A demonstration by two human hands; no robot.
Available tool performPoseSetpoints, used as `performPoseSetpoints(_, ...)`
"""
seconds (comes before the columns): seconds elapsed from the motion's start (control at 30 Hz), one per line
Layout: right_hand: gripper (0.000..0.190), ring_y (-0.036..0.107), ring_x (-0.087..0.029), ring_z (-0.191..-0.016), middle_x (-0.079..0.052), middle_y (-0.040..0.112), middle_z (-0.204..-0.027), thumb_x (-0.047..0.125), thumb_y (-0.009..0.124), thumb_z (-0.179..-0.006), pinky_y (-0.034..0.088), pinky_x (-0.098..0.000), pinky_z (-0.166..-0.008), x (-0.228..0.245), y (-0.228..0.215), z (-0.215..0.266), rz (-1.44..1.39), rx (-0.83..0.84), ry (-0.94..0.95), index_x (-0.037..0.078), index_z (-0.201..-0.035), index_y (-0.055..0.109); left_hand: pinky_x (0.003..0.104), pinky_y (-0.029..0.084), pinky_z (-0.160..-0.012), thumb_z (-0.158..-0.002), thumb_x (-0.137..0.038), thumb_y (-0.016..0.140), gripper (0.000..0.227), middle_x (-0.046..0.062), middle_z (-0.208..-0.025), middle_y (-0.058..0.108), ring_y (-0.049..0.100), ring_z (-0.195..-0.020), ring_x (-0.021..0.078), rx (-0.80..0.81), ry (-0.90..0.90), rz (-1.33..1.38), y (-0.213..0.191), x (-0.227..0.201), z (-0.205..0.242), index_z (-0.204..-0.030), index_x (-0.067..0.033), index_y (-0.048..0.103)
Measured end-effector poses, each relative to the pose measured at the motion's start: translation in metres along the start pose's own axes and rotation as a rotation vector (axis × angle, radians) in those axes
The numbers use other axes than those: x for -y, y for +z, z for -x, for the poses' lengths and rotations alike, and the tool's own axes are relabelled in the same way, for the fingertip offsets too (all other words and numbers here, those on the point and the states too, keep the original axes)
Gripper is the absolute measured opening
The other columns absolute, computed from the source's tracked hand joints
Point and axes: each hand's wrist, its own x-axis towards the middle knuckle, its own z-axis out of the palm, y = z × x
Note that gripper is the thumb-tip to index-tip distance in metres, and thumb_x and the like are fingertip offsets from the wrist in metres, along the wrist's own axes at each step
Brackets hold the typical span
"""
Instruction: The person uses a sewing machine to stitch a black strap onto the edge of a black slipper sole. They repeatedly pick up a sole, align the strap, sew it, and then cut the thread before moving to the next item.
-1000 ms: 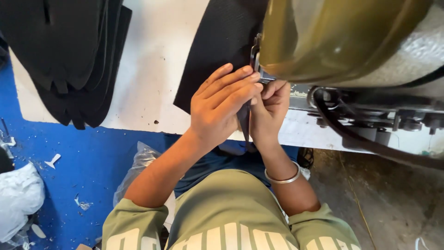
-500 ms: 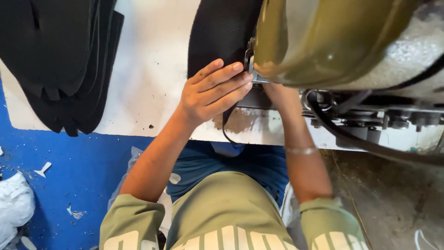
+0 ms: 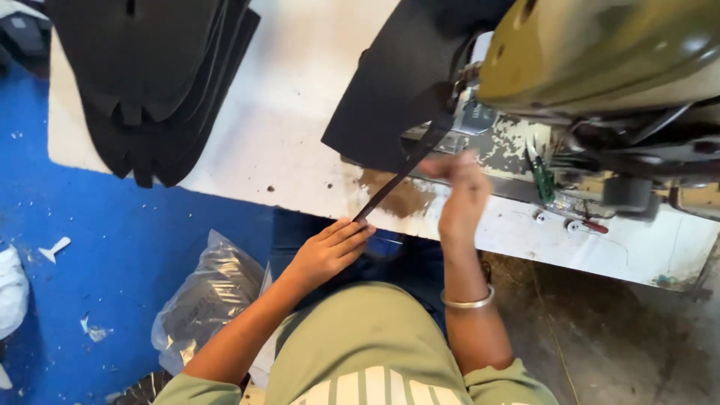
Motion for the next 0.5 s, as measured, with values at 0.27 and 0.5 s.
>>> performPoseSetpoints(0.27,0.031,0.06,-0.014,-0.1,-0.008,0.065,-0.113,0.024,0.054,-0.115,0.048,-0.03,-0.094,0.017,0.024,0.038,-0.146,0.39,-0.027,-0.002,-0.13,0.061,0.049,0.05,-0.109,-0.079,-0.004,0.067,0.018,0.013,-0.116,0.075,0.069,-0.119,0.0303,-0.046,-0.102,0.132,-0.034,0.033,0.04,-0.097,-0.005,0.071)
performPoseSetpoints(0.5,0.025,0.063,-0.016,-0.087,-0.008,0.065,-0.096,0.021,0.048,-0.115,0.054,-0.0317,-0.084,0.005,0.015,0.062,-0.205,0.398,0.112,-0.001,-0.119,0.059,0.049,0.043,-0.118,-0.106,-0.012,0.072,0.051,0.027,-0.148,0.047,0.049,-0.139,0.0405,-0.696,-0.625,-0.399,-0.143,0.209,0.005,-0.145,0.0061,0.045)
